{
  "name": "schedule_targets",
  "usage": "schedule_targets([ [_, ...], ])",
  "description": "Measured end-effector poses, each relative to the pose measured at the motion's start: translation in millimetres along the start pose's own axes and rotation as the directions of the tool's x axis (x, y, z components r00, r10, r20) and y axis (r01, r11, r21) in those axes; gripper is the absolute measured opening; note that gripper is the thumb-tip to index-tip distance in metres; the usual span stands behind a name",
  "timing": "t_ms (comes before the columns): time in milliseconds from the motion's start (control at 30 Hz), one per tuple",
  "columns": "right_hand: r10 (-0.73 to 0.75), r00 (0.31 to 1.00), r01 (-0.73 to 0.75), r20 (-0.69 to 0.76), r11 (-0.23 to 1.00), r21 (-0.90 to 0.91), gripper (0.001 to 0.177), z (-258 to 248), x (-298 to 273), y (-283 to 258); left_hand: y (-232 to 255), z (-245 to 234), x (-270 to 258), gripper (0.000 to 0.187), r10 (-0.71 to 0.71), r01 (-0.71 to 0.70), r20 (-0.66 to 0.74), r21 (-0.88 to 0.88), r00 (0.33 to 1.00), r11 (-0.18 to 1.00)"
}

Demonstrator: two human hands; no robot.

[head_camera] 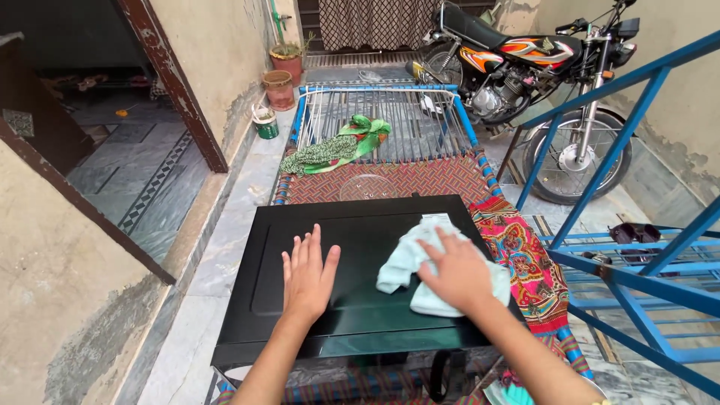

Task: Clean the top and sides of a microwave with a cloth and then wash hands at a sink.

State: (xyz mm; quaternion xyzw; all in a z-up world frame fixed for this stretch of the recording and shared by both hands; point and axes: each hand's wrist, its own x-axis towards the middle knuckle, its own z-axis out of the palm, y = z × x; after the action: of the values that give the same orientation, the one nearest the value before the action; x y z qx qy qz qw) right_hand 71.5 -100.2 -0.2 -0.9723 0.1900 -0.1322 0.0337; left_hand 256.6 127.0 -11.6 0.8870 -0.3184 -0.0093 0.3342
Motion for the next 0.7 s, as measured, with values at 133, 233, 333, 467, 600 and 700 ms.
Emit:
schedule_targets([
  [133,0.075,0.997,-0.077,-0.029,0.995,-0.064,0.058,17.3,38.1,16.2,-4.4,-8.6,-2.3,0.077,0.021,-0.026,0.036,0.136,0.999,0.99],
  [233,0.159,0.987,-0.161,-0.027,0.98,-0.115,0.059,37.0,77.7,13.2,-8.8,-8.4,-0.7,0.081,-0.011,0.009,0.016,0.115,1.0,0.993],
  [333,0.171,0.985,-0.169,0.012,0.981,-0.1,0.063,60.3,117.9,-16.0,-8.0,-11.2,-4.4,0.083,-0.031,0.031,-0.051,0.002,0.998,1.0],
  [467,0.009,0.998,-0.009,0.056,1.0,-0.009,0.065,90.0,157.5,-101.8,-12.3,-14.2,-8.4,0.085,0.024,-0.031,-0.105,-0.065,0.994,0.997],
  [600,-0.169,0.981,0.165,0.093,0.985,0.045,0.063,113.8,170.0,-183.6,-29.0,-8.4,-3.4,0.086,0.01,-0.018,-0.14,-0.053,0.99,0.998],
  [700,-0.352,0.929,0.357,-0.117,0.934,0.024,0.062,127.9,158.5,-194.8,-29.4,-9.6,-2.5,0.083,-0.002,-0.013,-0.134,-0.108,0.991,0.994],
])
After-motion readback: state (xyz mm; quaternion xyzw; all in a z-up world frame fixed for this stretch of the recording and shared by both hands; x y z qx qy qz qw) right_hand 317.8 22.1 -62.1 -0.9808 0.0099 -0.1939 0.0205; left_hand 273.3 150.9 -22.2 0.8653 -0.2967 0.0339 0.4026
